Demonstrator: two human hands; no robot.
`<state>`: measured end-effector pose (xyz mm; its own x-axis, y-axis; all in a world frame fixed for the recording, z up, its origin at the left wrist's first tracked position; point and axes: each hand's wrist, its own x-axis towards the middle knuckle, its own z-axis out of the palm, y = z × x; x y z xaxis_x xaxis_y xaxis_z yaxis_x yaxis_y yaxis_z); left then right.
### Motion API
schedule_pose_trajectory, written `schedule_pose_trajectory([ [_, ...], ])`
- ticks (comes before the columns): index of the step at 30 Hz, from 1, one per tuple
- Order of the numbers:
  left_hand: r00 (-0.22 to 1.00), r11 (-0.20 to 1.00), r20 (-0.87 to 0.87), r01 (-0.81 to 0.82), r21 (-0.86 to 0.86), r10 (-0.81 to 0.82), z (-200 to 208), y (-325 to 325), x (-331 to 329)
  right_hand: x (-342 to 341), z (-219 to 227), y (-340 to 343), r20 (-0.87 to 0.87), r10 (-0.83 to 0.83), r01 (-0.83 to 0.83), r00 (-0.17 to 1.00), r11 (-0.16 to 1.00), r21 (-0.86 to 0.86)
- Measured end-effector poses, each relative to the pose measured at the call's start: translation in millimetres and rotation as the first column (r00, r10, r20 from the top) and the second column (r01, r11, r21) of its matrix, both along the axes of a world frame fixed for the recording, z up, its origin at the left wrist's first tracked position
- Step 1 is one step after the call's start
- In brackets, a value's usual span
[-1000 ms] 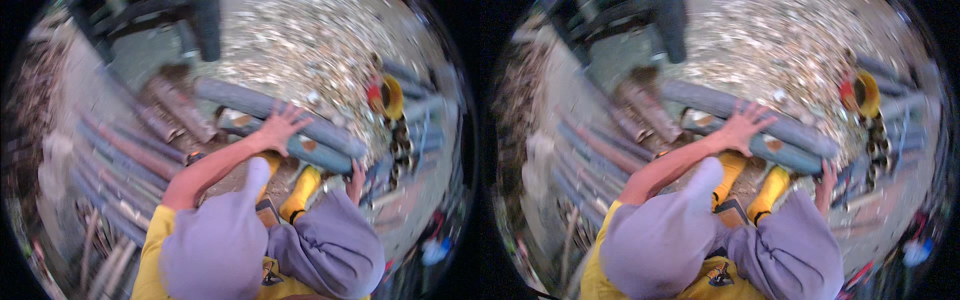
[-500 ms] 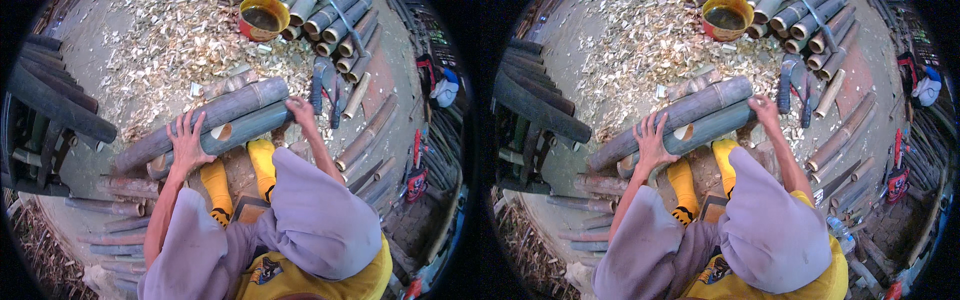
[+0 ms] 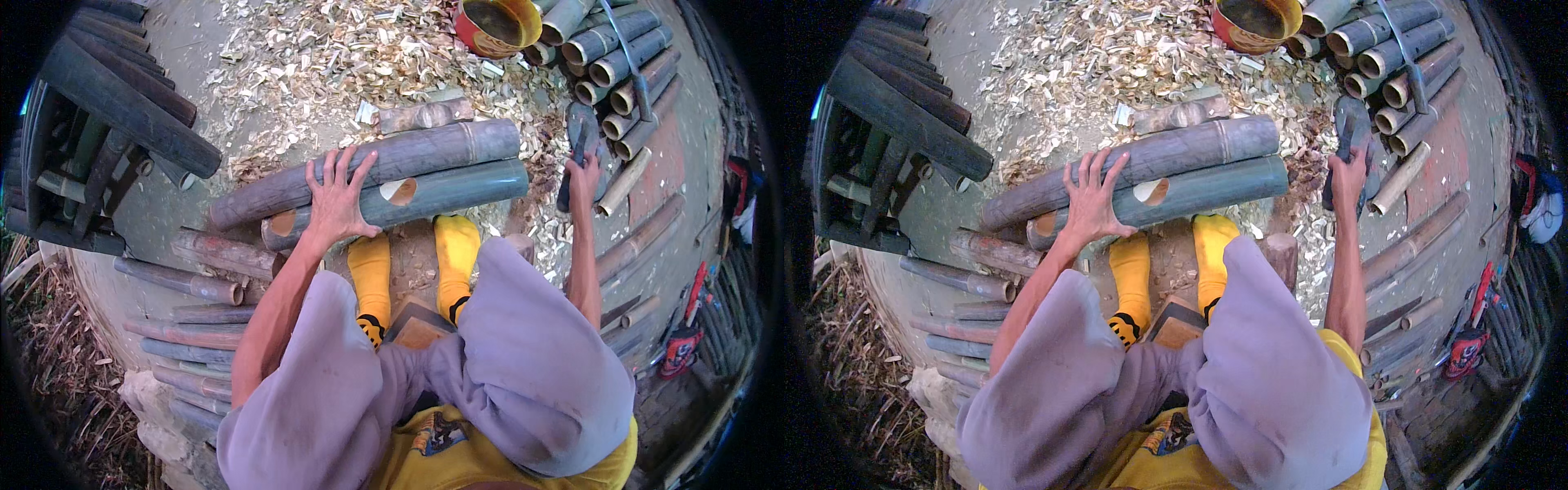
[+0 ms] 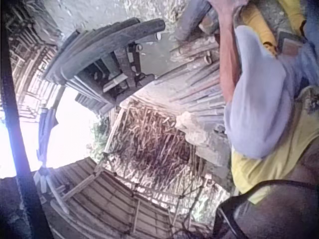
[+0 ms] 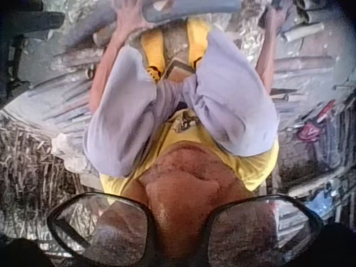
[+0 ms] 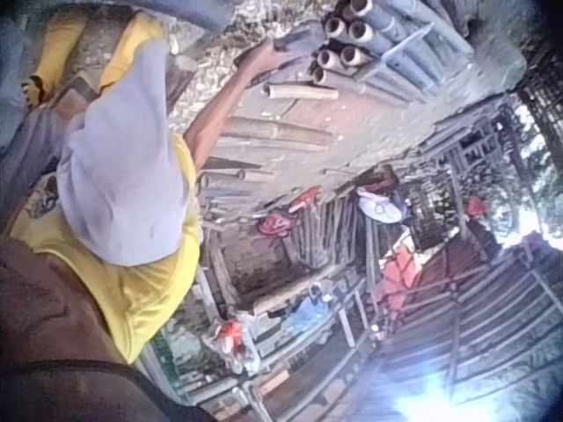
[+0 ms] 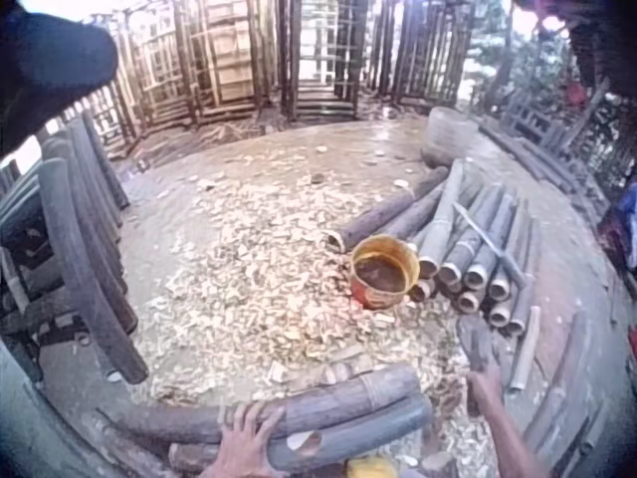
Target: The person shapes bamboo segments by hand using a curved blade and a drawknife, cutting into a hole on one segment and shaving the surface of another.
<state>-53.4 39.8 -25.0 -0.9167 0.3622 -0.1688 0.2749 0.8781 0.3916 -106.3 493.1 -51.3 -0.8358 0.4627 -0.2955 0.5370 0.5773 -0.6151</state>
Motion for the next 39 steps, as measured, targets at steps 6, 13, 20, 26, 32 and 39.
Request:
schedule_pose_trajectory([
  [6,1.000,0.999,-0.010,-0.014,-0.048,0.014,2.1,-5.6,4.6,85.7,78.0,-151.3,0.026,0.284,-0.249,0.958,0.878,-0.408],
  [13,1.000,1.000,-0.011,-0.007,-0.016,0.007,-0.2,-3.6,1.9,108.3,38.5,-217.6,0.164,0.562,-0.504,0.811,0.812,-0.295],
  [20,1.000,1.000,-0.002,-0.016,0.015,0.016,-0.2,-5.6,1.7,105.1,36.6,-225.4,0.138,0.562,-0.527,0.816,0.820,-0.224],
  [26,1.000,1.000,-0.016,-0.014,0.001,0.014,-1.1,-6.4,1.4,102.1,30.2,-224.9,0.117,0.586,-0.556,0.802,0.804,-0.213],
  [32,1.000,1.000,-0.011,-0.012,0.013,0.012,-0.4,-6.9,2.3,99.0,34.1,-224.6,0.200,0.581,-0.542,0.789,0.812,-0.218],
  [39,1.000,1.000,0.003,-0.015,0.021,0.015,2.9,-3.4,1.5,76.7,65.1,-230.4,-0.034,0.574,-0.564,0.818,0.790,-0.240],
])
